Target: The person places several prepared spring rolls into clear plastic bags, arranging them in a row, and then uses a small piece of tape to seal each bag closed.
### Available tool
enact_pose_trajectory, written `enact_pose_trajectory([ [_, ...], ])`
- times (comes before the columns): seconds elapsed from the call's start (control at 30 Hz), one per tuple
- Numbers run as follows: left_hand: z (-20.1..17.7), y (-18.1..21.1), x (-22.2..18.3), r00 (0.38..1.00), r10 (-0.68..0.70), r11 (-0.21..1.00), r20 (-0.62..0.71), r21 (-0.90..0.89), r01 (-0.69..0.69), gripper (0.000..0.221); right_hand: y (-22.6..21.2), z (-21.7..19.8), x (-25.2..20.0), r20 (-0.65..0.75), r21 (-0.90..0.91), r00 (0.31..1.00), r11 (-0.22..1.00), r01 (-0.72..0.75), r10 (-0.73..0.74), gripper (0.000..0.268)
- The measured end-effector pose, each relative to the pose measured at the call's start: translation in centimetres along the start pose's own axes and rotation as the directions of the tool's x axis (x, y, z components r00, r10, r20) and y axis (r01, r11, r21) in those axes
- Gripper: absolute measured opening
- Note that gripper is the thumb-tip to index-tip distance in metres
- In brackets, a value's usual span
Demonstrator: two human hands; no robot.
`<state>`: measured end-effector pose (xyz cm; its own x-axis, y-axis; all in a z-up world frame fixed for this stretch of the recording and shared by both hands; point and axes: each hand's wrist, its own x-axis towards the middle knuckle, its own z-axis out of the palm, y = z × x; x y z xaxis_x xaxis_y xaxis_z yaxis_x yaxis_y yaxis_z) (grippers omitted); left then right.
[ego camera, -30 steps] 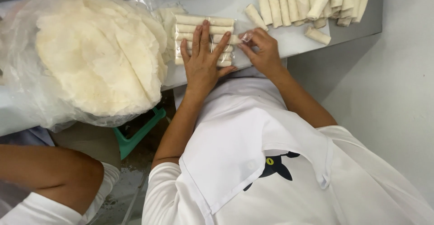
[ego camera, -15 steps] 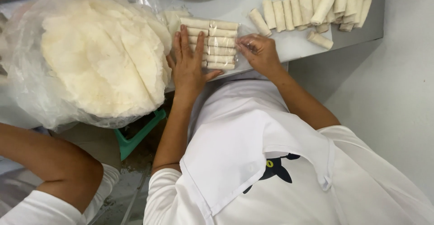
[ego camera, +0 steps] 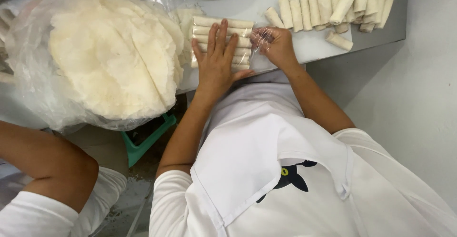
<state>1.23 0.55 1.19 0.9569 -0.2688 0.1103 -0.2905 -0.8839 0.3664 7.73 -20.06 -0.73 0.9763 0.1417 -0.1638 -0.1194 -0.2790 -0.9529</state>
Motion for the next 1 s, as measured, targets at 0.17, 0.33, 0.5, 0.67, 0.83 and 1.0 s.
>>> enact_pose_trajectory([
  [0.17, 0.9, 1.4, 1.2, 0.995, 0.003, 0.995, 0.103, 0.097, -0.013, 0.132, -0.4, 0.5, -1.3, 0.036, -0.105, 0.960, 0.954, 0.281, -0.278, 0.009],
  [0.33, -0.6, 2.6, 1.7, 0.970, -0.041, 0.983, 0.239, 0.185, -0.004, 0.131, -0.1, 0.9, -0.6, -0.098, -0.223, 0.941, 0.929, 0.296, -0.323, 0.010],
  [0.5, -1.0, 2.8, 1.8, 0.958, -0.072, 0.971, 0.278, 0.240, 0.003, 0.132, -1.6, -2.2, -3.1, -0.101, -0.201, 0.940, 0.933, 0.300, -0.324, 0.010],
  [0.67, -0.5, 2.7, 1.9, 0.959, -0.069, 0.972, 0.274, 0.234, 0.004, 0.133, -1.5, -15.0, -6.6, -0.349, -0.512, 0.774, 0.799, 0.315, -0.529, 0.013],
  [0.83, -0.9, 2.9, 1.9, 0.960, -0.056, 0.973, 0.273, 0.230, -0.009, 0.135, 3.8, -25.7, -3.7, -0.714, -0.405, 0.510, 0.877, 0.257, -0.479, 0.011],
  [1.0, -0.4, 2.8, 1.7, 0.969, -0.066, 0.956, 0.238, 0.294, -0.007, 0.137, 10.1, -29.3, -3.2, -0.605, -0.449, 0.745, 0.893, -0.030, -0.279, 0.013],
])
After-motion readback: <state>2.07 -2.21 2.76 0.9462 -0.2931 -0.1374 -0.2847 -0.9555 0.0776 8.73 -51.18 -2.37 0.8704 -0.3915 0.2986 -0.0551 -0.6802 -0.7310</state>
